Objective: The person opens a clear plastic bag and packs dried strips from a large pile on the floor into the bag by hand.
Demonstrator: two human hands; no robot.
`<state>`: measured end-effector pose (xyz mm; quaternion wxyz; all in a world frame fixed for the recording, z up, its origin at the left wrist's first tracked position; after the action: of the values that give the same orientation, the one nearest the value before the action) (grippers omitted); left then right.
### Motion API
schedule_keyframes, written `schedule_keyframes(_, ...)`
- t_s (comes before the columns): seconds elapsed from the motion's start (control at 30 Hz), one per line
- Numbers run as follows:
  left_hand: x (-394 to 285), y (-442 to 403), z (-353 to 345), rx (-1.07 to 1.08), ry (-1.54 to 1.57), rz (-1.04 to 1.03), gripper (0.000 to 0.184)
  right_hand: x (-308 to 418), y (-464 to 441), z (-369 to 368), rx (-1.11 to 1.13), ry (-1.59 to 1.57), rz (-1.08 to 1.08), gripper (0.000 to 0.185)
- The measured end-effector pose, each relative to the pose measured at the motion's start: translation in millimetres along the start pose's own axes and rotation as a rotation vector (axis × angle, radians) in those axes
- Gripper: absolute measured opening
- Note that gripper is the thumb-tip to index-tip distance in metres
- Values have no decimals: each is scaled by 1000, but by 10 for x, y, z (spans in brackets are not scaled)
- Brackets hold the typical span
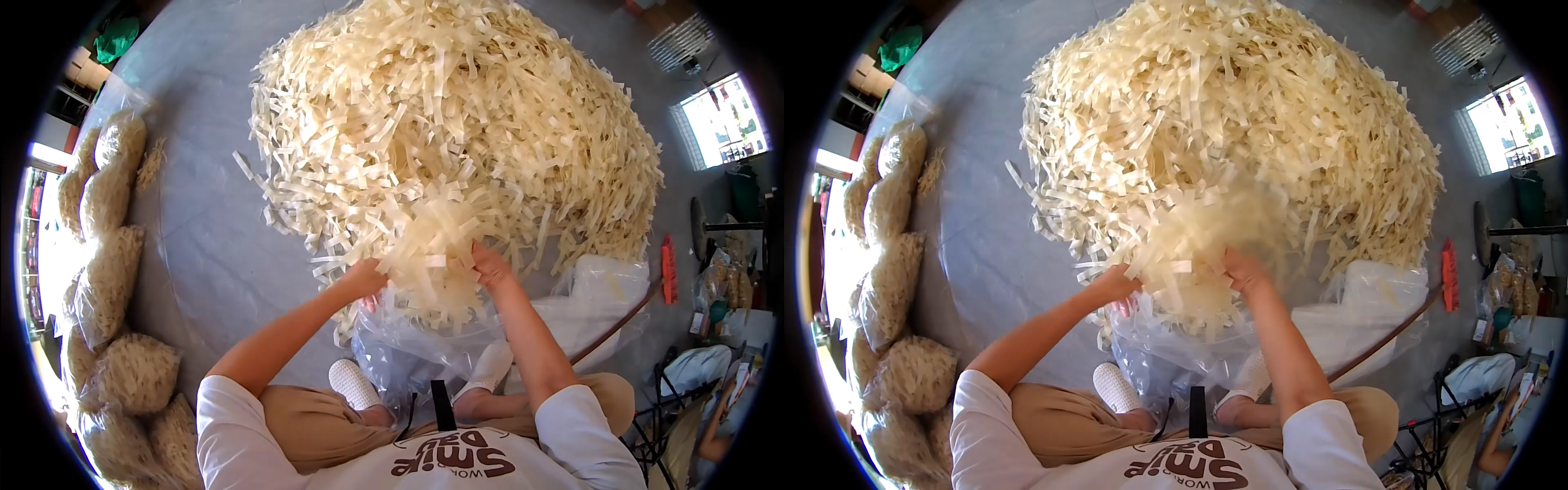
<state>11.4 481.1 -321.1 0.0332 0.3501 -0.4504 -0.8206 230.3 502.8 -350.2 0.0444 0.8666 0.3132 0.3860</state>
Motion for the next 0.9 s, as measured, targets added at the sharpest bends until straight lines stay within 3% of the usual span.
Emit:
schedule_keyframes(0.07, 242, 20, 62, 241, 453, 317, 27, -204, 11, 1, -60, 270, -235, 55)
schedule_keyframes(0.13, 545, -45, 181, 191, 497, 312, 28, -300, 40, -356, 67, 638, -401, 66)
schedule_keyframes(0.2, 660, -76, 216, 144, 540, 314, 30, -552, -5, -396, 245, 1097, -432, 84)
schedule_keyframes(0.33, 543, 114, 307, 160, 431, 328, 32, -849, 59, -690, 407, 1152, -448, 81)
schedule_keyframes(0.4, 483, 155, 342, 210, 419, 298, 33, -1064, 214, -848, 759, 1165, -739, 82)
schedule_keyframes(0.47, 412, 182, 379, 273, 347, 298, 35, -1139, 317, -901, 827, 1126, -877, 84)
schedule_keyframes(0.57, 459, 137, 449, 322, 182, 342, 36, -1248, 306, -790, 927, 1316, -822, 77)
schedule_keyframes(0.63, 535, 108, 419, 343, 68, 348, 36, -1317, 132, -699, 920, 1391, -547, 71)
schedule_keyframes(0.67, 540, 99, 391, 352, 32, 339, 36, -1353, 124, -678, 932, 1390, -546, 71)
schedule_keyframes(0.73, 548, 110, 373, 358, 2, 337, 36, -1189, 19, -859, 821, 1476, -239, 64)
schedule_keyframes(0.87, 357, 229, 454, 422, 186, 309, 40, -1200, 18, -1199, 774, 1490, -177, 57)
schedule_keyframes(0.9, 337, 238, 485, 403, 170, 278, 39, -1276, 60, -1178, 762, 1488, -351, 55)
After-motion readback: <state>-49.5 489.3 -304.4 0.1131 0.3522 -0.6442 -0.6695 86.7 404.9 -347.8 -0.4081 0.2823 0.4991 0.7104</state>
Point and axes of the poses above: each hand's wrist, its own y-axis away from the middle knuckle, its own z-axis out of the back of the hand, x = y × z, the point moved 6 cm from there along -y, towards the middle knuckle, and after that the axes turned 6 degrees about z, right-handed, at the moved point
